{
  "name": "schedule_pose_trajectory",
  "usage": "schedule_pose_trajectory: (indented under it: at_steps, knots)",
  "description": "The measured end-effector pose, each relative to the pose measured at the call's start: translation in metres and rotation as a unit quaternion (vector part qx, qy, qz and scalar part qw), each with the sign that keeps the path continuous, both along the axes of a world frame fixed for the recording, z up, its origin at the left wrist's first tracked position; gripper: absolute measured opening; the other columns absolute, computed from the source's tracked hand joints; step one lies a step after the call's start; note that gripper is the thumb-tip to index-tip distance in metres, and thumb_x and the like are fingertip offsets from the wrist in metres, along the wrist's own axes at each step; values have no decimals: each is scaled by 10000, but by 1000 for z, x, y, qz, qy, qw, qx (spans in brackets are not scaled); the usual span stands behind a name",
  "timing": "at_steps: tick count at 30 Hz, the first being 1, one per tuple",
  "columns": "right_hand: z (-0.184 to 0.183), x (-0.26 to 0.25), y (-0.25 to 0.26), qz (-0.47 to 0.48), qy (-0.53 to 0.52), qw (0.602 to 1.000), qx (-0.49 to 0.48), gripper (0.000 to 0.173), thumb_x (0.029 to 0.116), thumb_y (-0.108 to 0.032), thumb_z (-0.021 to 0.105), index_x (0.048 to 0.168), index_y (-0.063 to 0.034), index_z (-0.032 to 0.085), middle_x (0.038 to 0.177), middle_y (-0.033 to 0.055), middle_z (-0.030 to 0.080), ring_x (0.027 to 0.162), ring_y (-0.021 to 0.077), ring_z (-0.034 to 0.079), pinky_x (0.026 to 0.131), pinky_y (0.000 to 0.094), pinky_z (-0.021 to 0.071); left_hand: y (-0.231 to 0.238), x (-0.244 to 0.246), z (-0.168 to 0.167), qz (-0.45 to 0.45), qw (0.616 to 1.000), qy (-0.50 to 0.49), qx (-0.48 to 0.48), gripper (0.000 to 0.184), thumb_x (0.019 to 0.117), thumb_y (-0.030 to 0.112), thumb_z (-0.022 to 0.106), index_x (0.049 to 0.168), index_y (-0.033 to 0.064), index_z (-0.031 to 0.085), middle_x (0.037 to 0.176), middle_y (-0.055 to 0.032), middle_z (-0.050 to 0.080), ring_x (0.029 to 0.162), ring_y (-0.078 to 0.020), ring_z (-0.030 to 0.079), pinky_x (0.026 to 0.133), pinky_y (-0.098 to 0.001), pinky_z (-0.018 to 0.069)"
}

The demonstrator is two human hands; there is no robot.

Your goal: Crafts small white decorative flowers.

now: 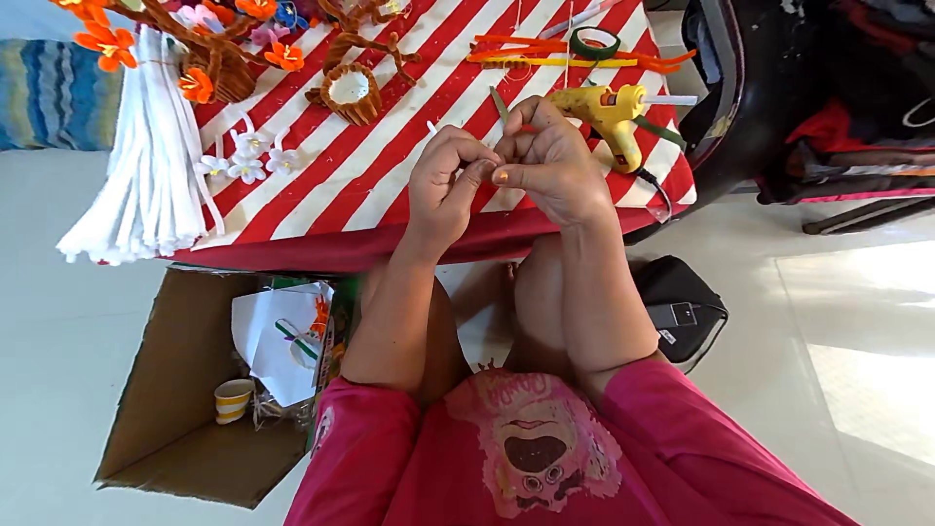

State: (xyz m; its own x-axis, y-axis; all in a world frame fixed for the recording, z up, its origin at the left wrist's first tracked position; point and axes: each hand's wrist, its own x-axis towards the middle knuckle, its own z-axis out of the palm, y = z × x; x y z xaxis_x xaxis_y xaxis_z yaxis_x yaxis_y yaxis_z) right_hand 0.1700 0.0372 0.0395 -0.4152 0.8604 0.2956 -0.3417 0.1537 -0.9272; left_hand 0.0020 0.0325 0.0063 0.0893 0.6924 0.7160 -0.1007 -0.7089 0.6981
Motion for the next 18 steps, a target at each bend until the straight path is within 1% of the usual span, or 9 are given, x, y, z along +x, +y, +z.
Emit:
schedule_pose_trajectory:
  at_steps: [2,3,6,8,9,12,16,18]
  knots:
    - [-2,-3,1,-29,14,999,18,342,830,125,651,1056,-87,507,862,-20,659,777,56,660,737,220,578,0,5,-3,70,997,8,28,104,1017,64,585,965,51,673,964,19,590,935,-30,569,826,-191,494]
    - [-3,-6,0,-47,21,998,29,308,833,122,657,1040,-75,542,872,-17,664,782,54,657,738,217,576,0,6,-4,90,995,0,33,102,1016,65,587,965,48,673,964,13,590,935,-36,569,824,-195,493]
    - [-7,-14,0,-88,39,993,62,230,849,102,656,997,-65,600,886,-21,678,789,45,653,747,224,572,0,11,-6,112,993,-30,36,100,1015,44,581,973,40,671,967,13,577,910,-33,575,796,-187,512]
    - [-10,-19,-1,-106,59,990,67,190,866,99,651,976,-54,632,893,-13,685,799,48,658,759,232,576,0,12,-6,123,991,-40,38,99,1015,36,580,973,31,669,953,10,568,882,-32,569,767,-184,507]
    - [-11,-20,-1,-112,67,989,65,183,866,102,644,964,-53,638,891,-10,687,800,50,659,759,232,576,0,12,-6,126,990,-39,41,94,1013,35,584,971,28,668,948,9,566,881,-31,568,770,-182,508]
    - [-10,-23,-2,-124,67,988,70,209,858,120,640,978,-50,617,875,-10,682,785,51,655,749,230,574,2,8,-5,139,988,-19,57,95,1008,33,591,959,12,669,937,-7,570,890,-42,566,792,-185,499]
    - [-4,-24,-7,-154,25,983,99,262,853,127,645,1046,-33,569,886,-5,669,788,54,651,744,222,573,2,6,-5,165,982,3,90,111,1017,53,589,954,16,673,943,-23,568,911,-55,566,809,-190,493]
    - [-2,-23,-9,-177,-11,977,122,244,861,120,629,1061,-3,565,890,7,652,782,48,633,723,205,557,1,6,-5,188,977,2,101,125,1029,68,576,969,21,675,956,-25,582,923,-57,572,823,-199,498]
